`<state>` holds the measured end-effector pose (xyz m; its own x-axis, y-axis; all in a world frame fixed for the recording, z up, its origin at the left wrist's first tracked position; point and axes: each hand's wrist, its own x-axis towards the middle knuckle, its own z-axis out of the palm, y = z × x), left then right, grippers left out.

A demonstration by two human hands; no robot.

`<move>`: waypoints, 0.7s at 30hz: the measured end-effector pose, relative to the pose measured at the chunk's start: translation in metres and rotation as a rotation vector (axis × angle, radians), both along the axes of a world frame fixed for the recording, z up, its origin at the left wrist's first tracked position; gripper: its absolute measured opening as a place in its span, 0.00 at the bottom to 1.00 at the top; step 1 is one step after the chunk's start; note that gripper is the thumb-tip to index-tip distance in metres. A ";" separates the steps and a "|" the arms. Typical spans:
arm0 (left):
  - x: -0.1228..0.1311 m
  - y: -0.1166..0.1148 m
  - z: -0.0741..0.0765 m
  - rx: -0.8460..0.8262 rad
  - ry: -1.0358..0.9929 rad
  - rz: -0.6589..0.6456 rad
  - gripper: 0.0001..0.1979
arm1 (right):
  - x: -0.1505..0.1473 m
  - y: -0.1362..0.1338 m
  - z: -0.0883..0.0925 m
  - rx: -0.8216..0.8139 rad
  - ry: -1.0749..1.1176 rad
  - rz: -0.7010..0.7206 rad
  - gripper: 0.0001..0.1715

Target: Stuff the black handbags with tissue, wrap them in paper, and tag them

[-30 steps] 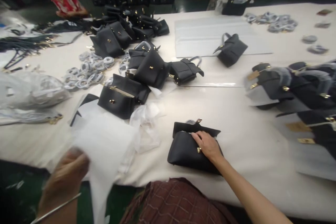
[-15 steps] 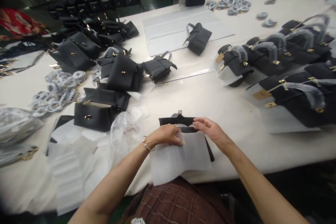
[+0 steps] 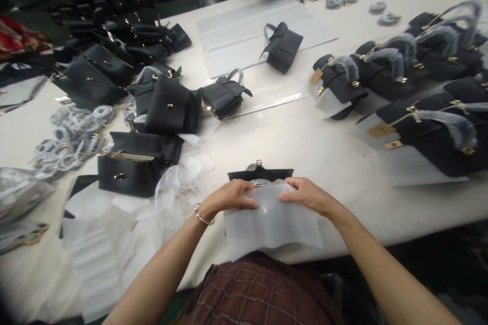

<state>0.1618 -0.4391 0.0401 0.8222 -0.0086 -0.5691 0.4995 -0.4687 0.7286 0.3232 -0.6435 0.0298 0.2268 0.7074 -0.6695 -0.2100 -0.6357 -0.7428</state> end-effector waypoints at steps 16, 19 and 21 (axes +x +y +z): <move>-0.001 0.013 -0.007 0.076 0.023 -0.075 0.10 | -0.077 -0.002 -0.014 0.518 -1.132 0.177 0.08; -0.009 0.004 0.004 0.290 -0.080 -0.002 0.10 | -0.079 -0.005 -0.030 0.525 -1.128 0.139 0.09; -0.020 -0.011 0.014 0.544 -0.245 0.069 0.12 | -0.077 -0.007 -0.033 0.547 -1.121 0.145 0.09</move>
<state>0.1421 -0.4505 0.0537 0.9184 0.2888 -0.2704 0.3895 -0.7794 0.4907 0.2464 -0.6502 -0.0029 0.3778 0.8970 0.2295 0.7522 -0.1528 -0.6410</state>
